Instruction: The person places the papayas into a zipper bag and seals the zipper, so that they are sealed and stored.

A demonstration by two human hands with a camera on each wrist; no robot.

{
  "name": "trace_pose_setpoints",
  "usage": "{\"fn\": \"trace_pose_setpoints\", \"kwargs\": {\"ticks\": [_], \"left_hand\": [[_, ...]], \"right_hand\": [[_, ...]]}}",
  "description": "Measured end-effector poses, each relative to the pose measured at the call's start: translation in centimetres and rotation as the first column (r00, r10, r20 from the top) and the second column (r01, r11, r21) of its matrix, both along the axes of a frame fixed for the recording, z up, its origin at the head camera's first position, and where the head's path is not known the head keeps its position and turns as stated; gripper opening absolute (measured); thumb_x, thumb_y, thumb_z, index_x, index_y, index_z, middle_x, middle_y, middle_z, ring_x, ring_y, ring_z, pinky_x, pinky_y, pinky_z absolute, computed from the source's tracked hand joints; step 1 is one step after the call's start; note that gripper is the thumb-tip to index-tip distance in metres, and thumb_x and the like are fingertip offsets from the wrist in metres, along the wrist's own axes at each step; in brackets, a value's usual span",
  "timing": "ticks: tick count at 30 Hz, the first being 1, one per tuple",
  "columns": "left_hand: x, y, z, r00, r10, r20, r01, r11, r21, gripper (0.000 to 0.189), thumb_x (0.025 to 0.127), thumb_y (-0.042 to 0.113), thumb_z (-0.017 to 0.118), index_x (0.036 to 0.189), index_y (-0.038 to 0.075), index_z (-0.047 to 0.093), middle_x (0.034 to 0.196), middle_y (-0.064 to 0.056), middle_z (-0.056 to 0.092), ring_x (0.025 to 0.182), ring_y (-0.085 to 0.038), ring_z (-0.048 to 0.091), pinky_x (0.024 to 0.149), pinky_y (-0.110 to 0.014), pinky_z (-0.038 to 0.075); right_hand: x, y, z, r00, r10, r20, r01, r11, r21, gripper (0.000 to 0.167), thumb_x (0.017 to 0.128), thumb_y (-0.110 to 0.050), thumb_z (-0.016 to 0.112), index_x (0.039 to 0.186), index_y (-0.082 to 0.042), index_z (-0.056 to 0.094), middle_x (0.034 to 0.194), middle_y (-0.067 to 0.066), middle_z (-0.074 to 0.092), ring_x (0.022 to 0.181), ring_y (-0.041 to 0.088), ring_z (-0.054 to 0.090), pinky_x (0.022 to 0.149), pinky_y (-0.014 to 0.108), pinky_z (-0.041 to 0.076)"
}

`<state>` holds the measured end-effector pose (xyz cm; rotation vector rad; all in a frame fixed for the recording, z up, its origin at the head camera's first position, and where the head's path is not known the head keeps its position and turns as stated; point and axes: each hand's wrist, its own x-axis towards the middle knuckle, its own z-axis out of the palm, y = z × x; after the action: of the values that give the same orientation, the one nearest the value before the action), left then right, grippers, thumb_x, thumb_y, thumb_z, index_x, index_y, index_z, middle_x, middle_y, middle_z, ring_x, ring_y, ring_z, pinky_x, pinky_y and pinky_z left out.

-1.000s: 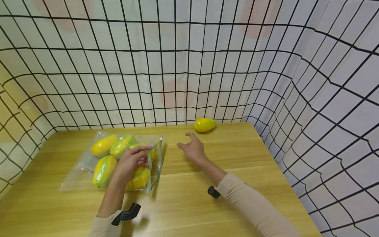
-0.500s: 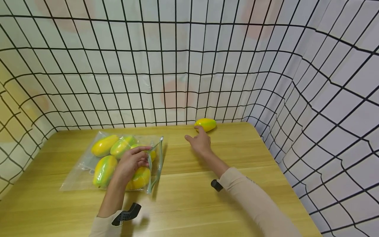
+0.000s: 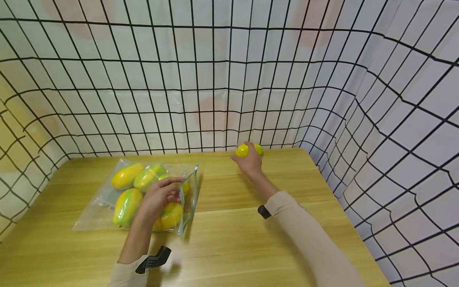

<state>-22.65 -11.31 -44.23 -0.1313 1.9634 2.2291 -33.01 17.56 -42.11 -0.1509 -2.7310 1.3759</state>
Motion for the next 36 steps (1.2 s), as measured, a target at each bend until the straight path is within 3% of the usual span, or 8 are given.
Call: {"fn": "trace_pose_setpoints", "kwargs": {"ticks": [16, 24, 30, 36], "left_hand": [[0.2, 0.0, 0.0, 1.0, 0.002, -0.006, -0.002, 1.0, 0.001, 0.035, 0.096, 0.002, 0.054, 0.129, -0.004, 0.064, 0.083, -0.008, 0.059, 0.066, -0.018, 0.06, 0.064, -0.025, 0.06], [0.2, 0.1, -0.2, 1.0, 0.013, 0.0, -0.013, 1.0, 0.008, 0.034, 0.095, 0.003, 0.055, 0.127, -0.002, 0.066, 0.084, -0.009, 0.059, 0.067, -0.019, 0.059, 0.063, -0.025, 0.059], [0.1, 0.0, -0.1, 1.0, 0.014, -0.001, -0.014, 1.0, 0.007, 0.034, 0.095, 0.002, 0.054, 0.127, -0.002, 0.066, 0.084, -0.008, 0.059, 0.067, -0.019, 0.059, 0.063, -0.025, 0.059], [0.1, -0.1, -0.1, 1.0, 0.008, -0.009, -0.008, 1.0, 0.006, 0.035, 0.095, 0.002, 0.054, 0.128, -0.003, 0.065, 0.082, -0.008, 0.06, 0.066, -0.018, 0.059, 0.063, -0.025, 0.06]], "right_hand": [[-1.9, 0.5, -0.8, 0.999, -0.046, 0.011, 0.046, 0.998, 0.034, 0.079, 0.091, -0.033, 0.071, 0.157, -0.012, 0.033, 0.15, 0.022, 0.045, 0.139, 0.046, 0.034, 0.107, 0.057, 0.043], [-2.9, 0.5, -1.2, 0.993, -0.091, 0.079, 0.091, 0.996, -0.003, 0.079, 0.089, -0.032, 0.072, 0.156, -0.014, 0.035, 0.151, 0.02, 0.043, 0.139, 0.043, 0.034, 0.109, 0.056, 0.043], [-3.4, 0.3, -1.4, 0.992, -0.083, 0.099, 0.081, 0.996, 0.027, 0.08, 0.088, -0.032, 0.071, 0.157, -0.016, 0.033, 0.152, 0.022, 0.042, 0.141, 0.045, 0.032, 0.113, 0.057, 0.039], [-3.6, 0.4, -1.9, 0.991, -0.068, 0.114, 0.061, 0.996, 0.063, 0.082, 0.089, -0.029, 0.071, 0.159, -0.014, 0.03, 0.154, 0.023, 0.04, 0.143, 0.048, 0.028, 0.116, 0.06, 0.027]]}}
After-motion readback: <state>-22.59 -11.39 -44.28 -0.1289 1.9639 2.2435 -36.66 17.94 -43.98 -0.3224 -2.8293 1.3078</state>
